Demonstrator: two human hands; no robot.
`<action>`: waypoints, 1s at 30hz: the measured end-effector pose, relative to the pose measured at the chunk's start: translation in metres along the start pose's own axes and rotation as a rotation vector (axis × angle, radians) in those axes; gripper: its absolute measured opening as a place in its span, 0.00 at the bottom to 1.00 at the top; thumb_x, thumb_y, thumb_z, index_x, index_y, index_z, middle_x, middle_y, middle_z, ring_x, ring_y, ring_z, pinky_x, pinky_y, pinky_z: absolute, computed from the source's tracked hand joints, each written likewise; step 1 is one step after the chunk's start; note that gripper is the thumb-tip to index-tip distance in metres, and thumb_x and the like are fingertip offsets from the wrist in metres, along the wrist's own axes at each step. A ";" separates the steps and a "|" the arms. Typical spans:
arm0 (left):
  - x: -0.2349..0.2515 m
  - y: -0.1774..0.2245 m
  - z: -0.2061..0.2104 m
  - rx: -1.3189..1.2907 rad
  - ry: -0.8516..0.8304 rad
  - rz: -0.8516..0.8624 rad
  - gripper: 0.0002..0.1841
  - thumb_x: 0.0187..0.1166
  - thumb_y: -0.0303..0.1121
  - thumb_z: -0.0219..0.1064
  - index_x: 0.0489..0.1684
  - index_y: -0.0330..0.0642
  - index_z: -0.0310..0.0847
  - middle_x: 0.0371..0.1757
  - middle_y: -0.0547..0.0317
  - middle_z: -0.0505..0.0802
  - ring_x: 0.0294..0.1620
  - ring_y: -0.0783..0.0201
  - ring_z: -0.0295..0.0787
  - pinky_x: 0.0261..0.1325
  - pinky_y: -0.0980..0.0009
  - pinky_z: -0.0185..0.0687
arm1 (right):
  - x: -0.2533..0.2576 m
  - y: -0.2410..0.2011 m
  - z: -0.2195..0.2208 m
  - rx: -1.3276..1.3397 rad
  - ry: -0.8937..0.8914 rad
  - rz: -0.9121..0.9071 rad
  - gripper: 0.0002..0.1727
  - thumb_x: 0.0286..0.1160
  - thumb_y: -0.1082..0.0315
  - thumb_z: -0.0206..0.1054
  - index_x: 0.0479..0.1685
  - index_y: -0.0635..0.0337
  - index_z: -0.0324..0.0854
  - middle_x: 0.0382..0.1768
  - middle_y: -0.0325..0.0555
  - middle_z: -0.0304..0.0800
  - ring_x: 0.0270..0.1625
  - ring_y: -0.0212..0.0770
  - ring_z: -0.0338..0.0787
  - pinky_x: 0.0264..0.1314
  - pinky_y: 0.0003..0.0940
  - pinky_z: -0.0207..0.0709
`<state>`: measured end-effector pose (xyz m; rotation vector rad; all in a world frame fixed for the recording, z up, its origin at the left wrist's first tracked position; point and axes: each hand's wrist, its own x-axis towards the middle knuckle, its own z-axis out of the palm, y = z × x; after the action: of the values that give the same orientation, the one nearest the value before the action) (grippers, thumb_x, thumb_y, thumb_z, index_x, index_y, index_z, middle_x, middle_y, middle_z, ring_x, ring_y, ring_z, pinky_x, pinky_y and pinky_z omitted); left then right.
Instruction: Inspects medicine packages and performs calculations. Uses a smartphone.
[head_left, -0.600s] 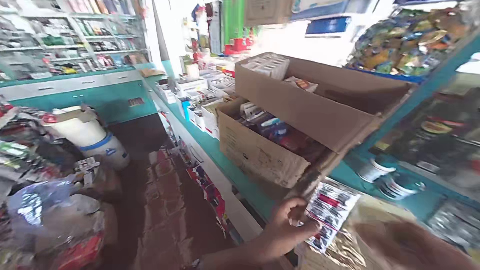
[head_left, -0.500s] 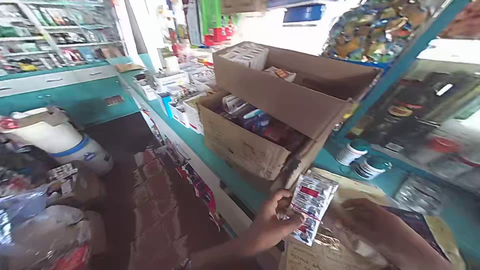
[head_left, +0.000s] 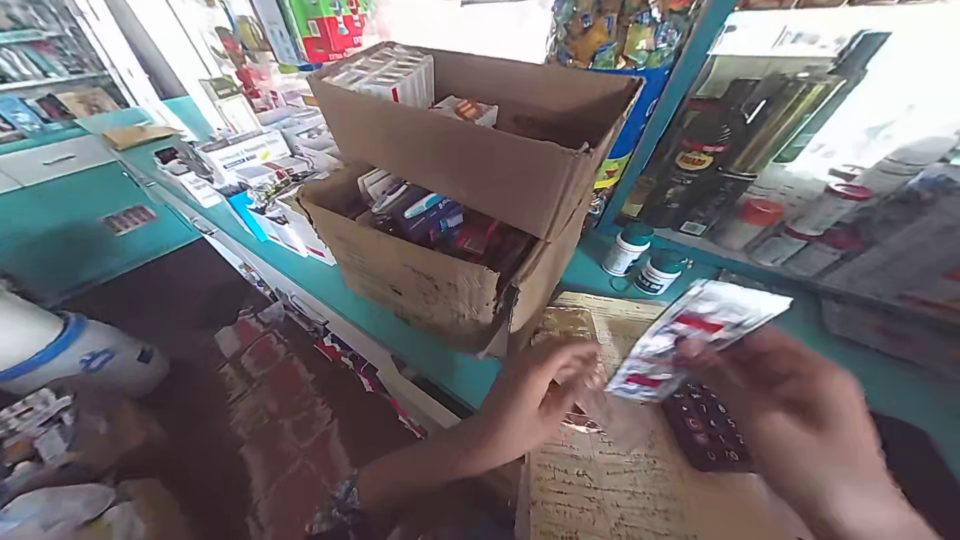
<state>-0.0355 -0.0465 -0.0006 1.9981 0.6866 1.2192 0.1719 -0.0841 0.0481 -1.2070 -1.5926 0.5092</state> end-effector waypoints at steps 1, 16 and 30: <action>0.007 0.000 -0.005 0.169 -0.028 -0.001 0.17 0.85 0.25 0.59 0.66 0.26 0.83 0.57 0.40 0.93 0.58 0.58 0.92 0.66 0.65 0.85 | 0.005 -0.002 -0.011 -0.034 0.003 0.024 0.13 0.82 0.64 0.61 0.62 0.53 0.75 0.39 0.16 0.88 0.40 0.12 0.88 0.46 0.14 0.85; 0.043 0.013 -0.009 0.754 -0.842 -0.196 0.09 0.81 0.22 0.63 0.50 0.23 0.82 0.55 0.33 0.88 0.59 0.37 0.87 0.61 0.45 0.80 | -0.039 0.030 0.003 -0.326 -0.660 -0.177 0.24 0.81 0.68 0.56 0.76 0.58 0.77 0.62 0.54 0.90 0.58 0.51 0.93 0.57 0.48 0.87; 0.019 -0.009 -0.008 0.326 -0.530 -0.276 0.16 0.84 0.30 0.55 0.50 0.23 0.84 0.60 0.35 0.85 0.66 0.47 0.80 0.71 0.58 0.73 | -0.043 0.022 -0.027 -0.355 -0.302 -0.048 0.14 0.77 0.62 0.60 0.44 0.62 0.88 0.44 0.50 0.88 0.42 0.37 0.89 0.41 0.33 0.83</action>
<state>-0.0349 -0.0249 0.0055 2.2614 0.8845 0.4017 0.2046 -0.1198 0.0212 -1.3979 -2.0281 0.4010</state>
